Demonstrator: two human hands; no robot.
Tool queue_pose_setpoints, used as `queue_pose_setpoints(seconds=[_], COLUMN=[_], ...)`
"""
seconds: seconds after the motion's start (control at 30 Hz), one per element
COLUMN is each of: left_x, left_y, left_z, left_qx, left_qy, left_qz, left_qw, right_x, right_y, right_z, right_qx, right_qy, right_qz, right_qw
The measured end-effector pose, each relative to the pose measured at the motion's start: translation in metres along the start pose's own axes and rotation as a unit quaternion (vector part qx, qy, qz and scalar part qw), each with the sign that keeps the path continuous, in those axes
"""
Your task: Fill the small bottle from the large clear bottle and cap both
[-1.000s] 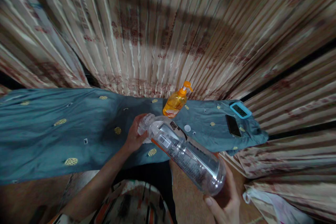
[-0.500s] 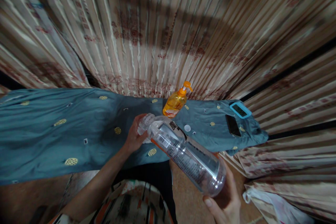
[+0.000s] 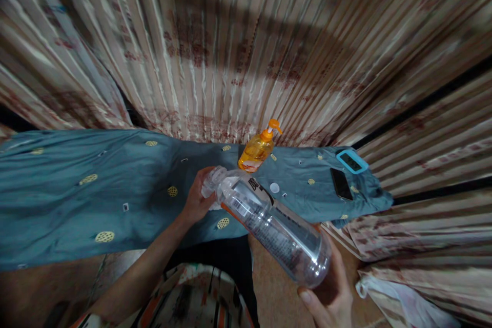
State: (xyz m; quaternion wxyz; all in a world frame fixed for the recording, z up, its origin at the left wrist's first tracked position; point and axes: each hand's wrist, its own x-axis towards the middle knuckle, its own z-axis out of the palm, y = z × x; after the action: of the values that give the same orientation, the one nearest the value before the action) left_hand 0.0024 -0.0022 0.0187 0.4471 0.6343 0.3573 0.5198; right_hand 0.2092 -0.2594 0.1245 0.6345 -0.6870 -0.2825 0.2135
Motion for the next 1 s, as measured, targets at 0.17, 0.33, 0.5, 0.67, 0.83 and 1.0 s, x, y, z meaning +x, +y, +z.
queue_pose_setpoints(seconds=[0.17, 0.33, 0.5, 0.67, 0.83, 1.0], left_x=[0.000, 0.000, 0.000, 0.001, 0.000, 0.001], left_y=[-0.002, -0.002, -0.001, -0.002, -0.003, -0.003], left_z=[0.001, 0.001, 0.001, 0.002, 0.002, 0.001], left_qx=[-0.010, -0.002, 0.004, 0.002, -0.005, 0.008], left_qy=[-0.002, 0.002, 0.003, 0.006, 0.002, -0.003], left_qz=[-0.001, -0.008, 0.002, -0.003, -0.001, 0.009], left_qw=[1.000, 1.000, 1.000, 1.000, 1.000, 1.000], right_x=[0.001, 0.003, 0.002, 0.000, 0.000, 0.003], right_y=[0.003, 0.002, -0.003, -0.008, -0.008, -0.002], right_z=[-0.002, -0.002, 0.002, 0.005, 0.003, 0.000], right_qx=[-0.002, -0.009, -0.008, -0.001, -0.008, -0.008], right_qy=[-0.012, -0.020, 0.005, 0.005, -0.015, -0.014], right_qz=[-0.004, -0.017, 0.001, 0.012, 0.000, -0.012], right_qw=[1.000, 1.000, 1.000, 1.000, 1.000, 1.000])
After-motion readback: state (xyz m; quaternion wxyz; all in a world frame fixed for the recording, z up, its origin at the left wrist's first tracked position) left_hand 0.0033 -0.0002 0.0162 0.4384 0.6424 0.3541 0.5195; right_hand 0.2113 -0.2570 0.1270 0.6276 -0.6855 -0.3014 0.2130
